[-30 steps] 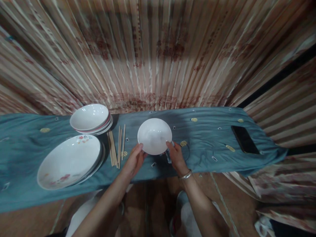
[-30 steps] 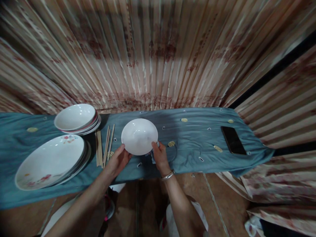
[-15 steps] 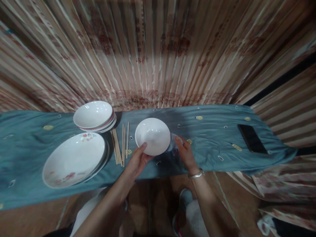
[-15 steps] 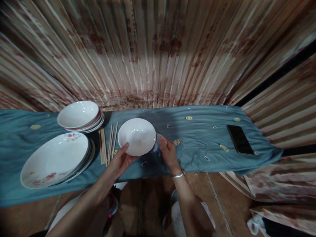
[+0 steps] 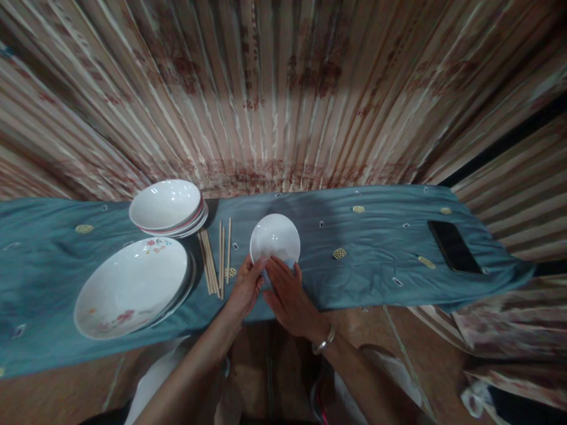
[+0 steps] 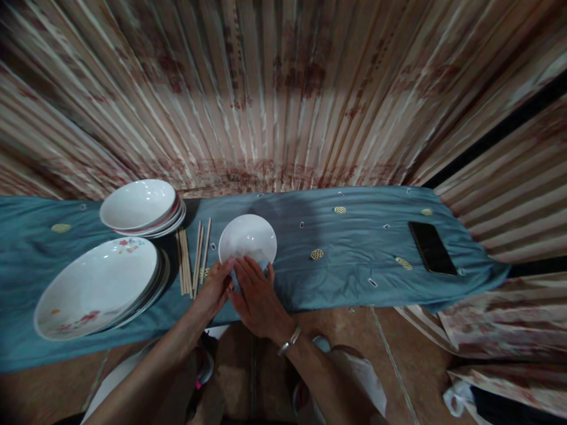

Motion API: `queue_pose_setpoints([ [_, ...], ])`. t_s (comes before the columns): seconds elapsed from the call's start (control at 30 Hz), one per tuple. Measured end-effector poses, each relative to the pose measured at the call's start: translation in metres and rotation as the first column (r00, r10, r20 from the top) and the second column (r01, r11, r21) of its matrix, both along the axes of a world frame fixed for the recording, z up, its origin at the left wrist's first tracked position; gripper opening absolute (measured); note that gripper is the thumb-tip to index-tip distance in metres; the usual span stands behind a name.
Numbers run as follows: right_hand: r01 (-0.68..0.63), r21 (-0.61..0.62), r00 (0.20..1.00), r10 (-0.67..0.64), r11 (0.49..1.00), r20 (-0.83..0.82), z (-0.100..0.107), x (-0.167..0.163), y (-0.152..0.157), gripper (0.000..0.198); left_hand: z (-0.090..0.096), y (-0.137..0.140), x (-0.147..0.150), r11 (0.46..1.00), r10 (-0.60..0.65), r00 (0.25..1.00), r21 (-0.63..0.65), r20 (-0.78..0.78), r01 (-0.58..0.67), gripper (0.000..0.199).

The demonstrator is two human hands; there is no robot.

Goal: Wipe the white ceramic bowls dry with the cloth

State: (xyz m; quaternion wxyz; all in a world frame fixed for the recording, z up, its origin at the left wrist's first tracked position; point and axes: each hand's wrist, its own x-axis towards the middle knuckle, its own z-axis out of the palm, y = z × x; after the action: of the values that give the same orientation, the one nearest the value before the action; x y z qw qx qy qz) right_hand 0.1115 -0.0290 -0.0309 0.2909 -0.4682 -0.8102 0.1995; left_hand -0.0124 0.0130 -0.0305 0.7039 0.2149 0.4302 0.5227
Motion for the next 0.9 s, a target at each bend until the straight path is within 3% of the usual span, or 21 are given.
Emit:
queue_pose_setpoints([
  [0.17, 0.007, -0.020, 0.997, -0.006, 1.000, 0.080, -0.013, 0.011, 0.010, 0.048, -0.002, 0.002, -0.004, 0.999, 0.044, 0.994, 0.007, -0.097, -0.044, 0.045],
  [0.33, 0.165, 0.046, 0.974, -0.170, 0.985, 0.151, -0.028, 0.020, 0.021, 0.043, 0.002, 0.002, -0.008, 1.000, 0.025, 0.993, 0.014, -0.114, -0.023, 0.049],
  [0.57, 0.315, 0.144, 0.947, -0.299, 0.938, -0.121, -0.028, 0.029, 0.026, 0.047, 0.005, 0.001, -0.010, 0.998, 0.038, 0.997, -0.041, -0.065, -0.041, 0.051],
  [0.77, 0.387, 0.041, 0.900, -0.368, 0.921, -0.233, -0.027, 0.034, 0.031, 0.040, 0.006, 0.001, -0.012, 0.998, 0.063, 0.998, -0.027, -0.001, -0.063, 0.047],
  [0.9, 0.450, -0.018, 0.860, -0.438, 0.893, -0.261, -0.033, 0.028, 0.034, 0.056, 0.010, -0.002, -0.008, 0.999, 0.041, 0.999, 0.016, 0.008, -0.041, 0.053],
])
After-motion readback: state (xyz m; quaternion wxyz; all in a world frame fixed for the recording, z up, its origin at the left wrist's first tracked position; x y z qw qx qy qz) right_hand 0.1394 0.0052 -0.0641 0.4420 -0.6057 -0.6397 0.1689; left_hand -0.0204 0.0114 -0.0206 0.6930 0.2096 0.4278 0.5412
